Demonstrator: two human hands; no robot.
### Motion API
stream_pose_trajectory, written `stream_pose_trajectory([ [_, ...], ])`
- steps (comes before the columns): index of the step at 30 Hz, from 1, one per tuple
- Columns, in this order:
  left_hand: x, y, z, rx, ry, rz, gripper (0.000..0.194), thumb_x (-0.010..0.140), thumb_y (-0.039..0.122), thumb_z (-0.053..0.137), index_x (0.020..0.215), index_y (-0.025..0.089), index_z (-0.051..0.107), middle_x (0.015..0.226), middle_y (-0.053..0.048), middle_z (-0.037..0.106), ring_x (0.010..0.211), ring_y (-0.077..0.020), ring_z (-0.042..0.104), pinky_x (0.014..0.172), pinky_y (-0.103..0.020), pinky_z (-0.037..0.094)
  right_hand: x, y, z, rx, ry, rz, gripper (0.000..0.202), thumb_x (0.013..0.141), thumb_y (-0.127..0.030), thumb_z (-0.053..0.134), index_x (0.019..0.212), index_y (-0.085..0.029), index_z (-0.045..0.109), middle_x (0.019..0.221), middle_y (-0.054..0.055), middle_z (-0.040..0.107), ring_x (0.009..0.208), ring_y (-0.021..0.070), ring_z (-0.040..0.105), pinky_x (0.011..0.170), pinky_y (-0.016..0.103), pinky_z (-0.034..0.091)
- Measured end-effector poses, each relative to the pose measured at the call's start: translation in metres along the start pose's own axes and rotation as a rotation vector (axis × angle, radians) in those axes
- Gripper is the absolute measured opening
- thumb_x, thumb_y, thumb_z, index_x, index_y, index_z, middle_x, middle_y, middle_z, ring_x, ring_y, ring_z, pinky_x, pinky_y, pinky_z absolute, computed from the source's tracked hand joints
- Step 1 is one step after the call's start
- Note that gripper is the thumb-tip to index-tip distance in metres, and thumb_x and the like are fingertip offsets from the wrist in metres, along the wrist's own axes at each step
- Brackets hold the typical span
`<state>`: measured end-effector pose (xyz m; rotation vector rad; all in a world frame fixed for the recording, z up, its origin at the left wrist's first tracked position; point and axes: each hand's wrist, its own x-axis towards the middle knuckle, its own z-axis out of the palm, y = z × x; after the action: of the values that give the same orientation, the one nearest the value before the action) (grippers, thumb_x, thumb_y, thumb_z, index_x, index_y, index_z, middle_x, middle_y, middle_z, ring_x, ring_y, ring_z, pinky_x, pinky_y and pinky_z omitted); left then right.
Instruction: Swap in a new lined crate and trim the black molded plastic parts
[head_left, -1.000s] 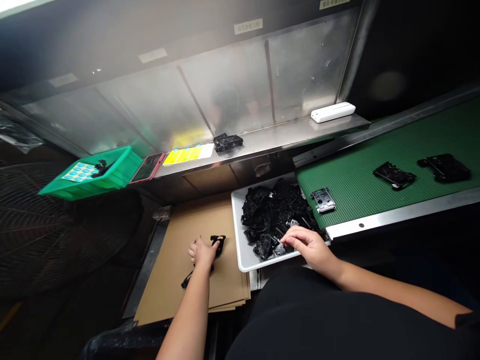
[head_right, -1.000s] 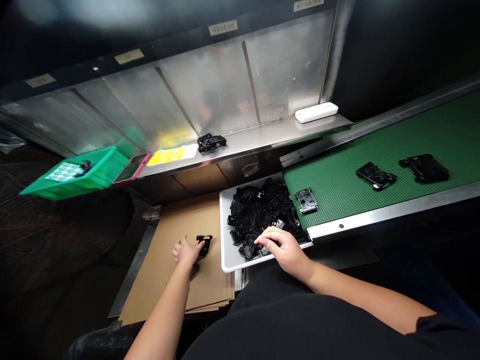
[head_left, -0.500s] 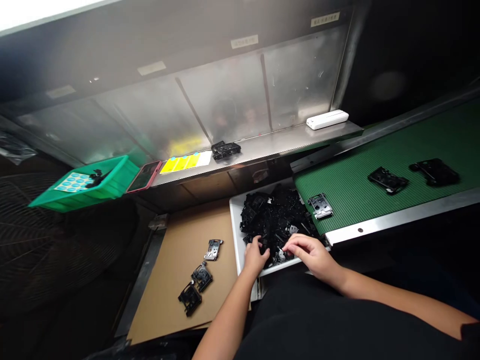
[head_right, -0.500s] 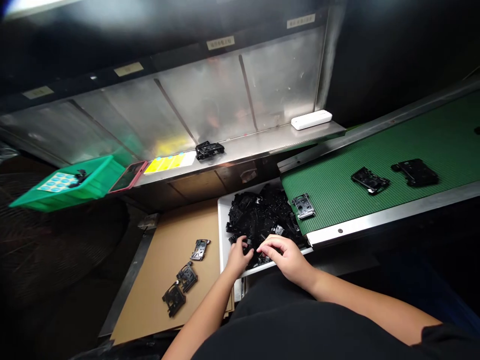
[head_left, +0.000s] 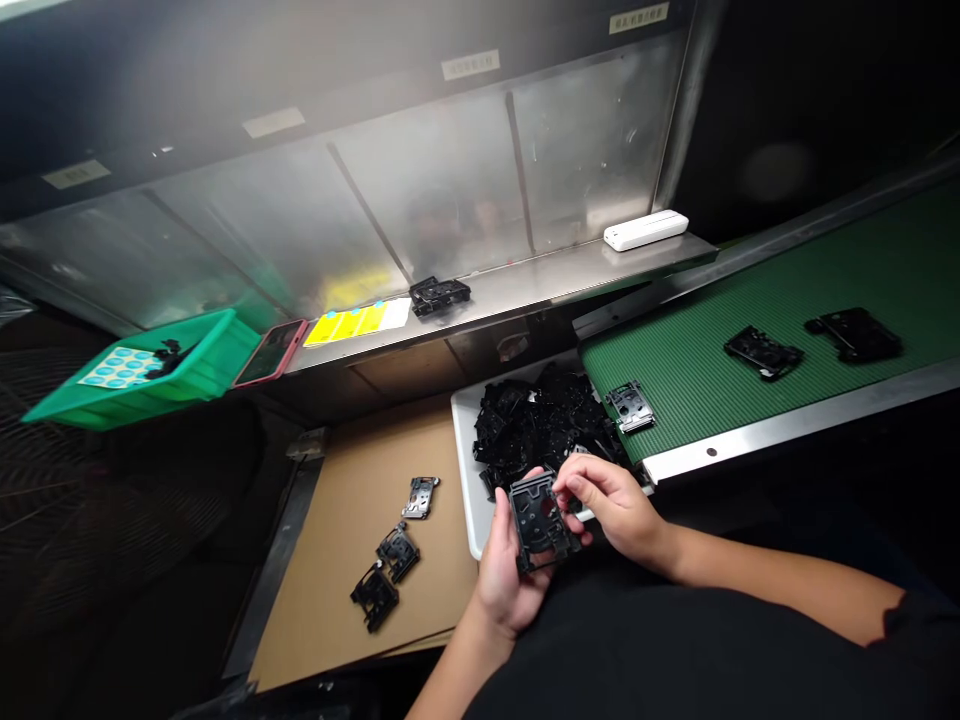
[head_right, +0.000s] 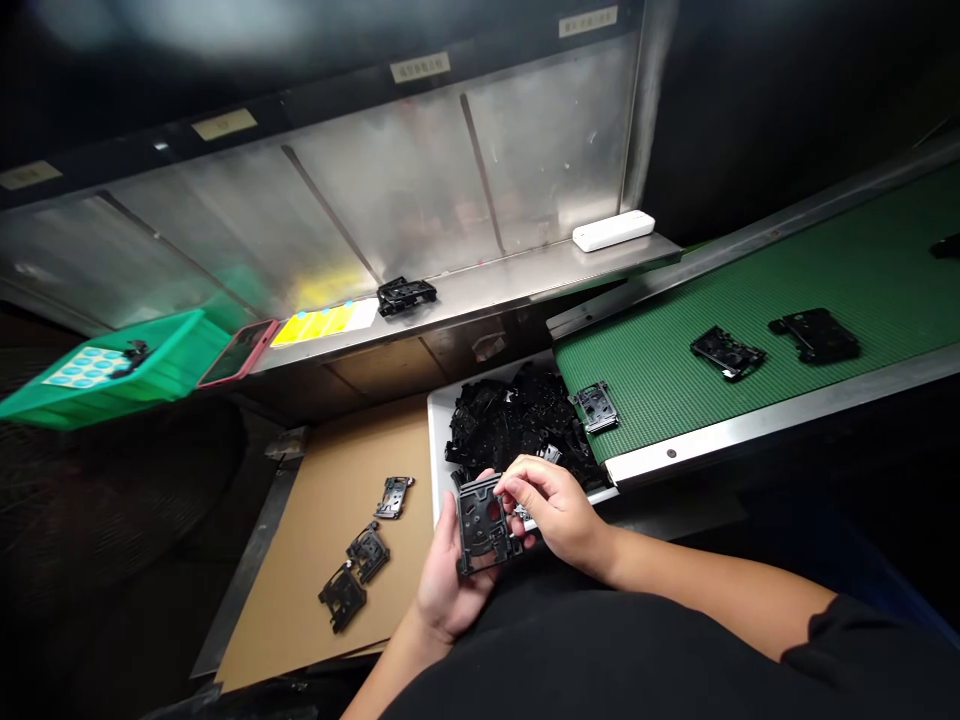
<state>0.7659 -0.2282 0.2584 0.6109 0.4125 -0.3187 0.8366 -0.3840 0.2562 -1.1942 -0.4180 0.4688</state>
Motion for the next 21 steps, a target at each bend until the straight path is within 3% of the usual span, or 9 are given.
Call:
stream_pose_trajectory([
  [3,-0.003,-0.002,0.001,0.014,-0.010,0.010,0.059,0.098,0.059,0.044,0.149,0.028,0.044,0.105,-0.010,0.073,0.090,-0.0252,0.073,0.091,-0.045,0.057,-0.001,-0.001,-0.002,-0.056,0.010,0.007,0.029,0.101,-0.047,0.054,0.097,-0.020,0.064,0.083,0.001,0.058,0.057,0.0120,0.060,0.042,0.022,0.049],
  [9,-0.010,-0.004,0.008,0.052,-0.006,0.006,0.057,0.099,0.058,0.043,0.148,0.030,0.044,0.102,-0.009,0.070,0.090,-0.0269,0.073,0.092,-0.047,0.057,-0.002,-0.005,-0.006,-0.241,0.055,-0.099,0.031,0.104,-0.043,0.052,0.092,-0.019,0.067,0.078,0.002,0.061,0.072,0.0150,0.063,0.069,0.028,0.055],
  [15,-0.009,-0.008,0.011,0.031,0.014,-0.004,0.055,0.100,0.057,0.043,0.148,0.030,0.045,0.099,-0.008,0.069,0.093,-0.0254,0.073,0.088,-0.043,0.059,-0.005,0.000,-0.005,-0.087,-0.002,0.042,0.031,0.102,-0.049,0.052,0.095,-0.020,0.062,0.077,-0.001,0.058,0.047,0.0100,0.056,0.037,0.021,0.042],
  [21,-0.010,-0.009,0.010,0.025,0.015,-0.009,0.058,0.099,0.057,0.045,0.149,0.029,0.042,0.101,-0.008,0.070,0.089,-0.0266,0.073,0.093,-0.050,0.056,-0.006,0.002,-0.006,-0.165,0.028,-0.030,0.030,0.103,-0.043,0.052,0.093,-0.018,0.065,0.075,0.000,0.059,0.057,0.0107,0.058,0.052,0.023,0.049],
])
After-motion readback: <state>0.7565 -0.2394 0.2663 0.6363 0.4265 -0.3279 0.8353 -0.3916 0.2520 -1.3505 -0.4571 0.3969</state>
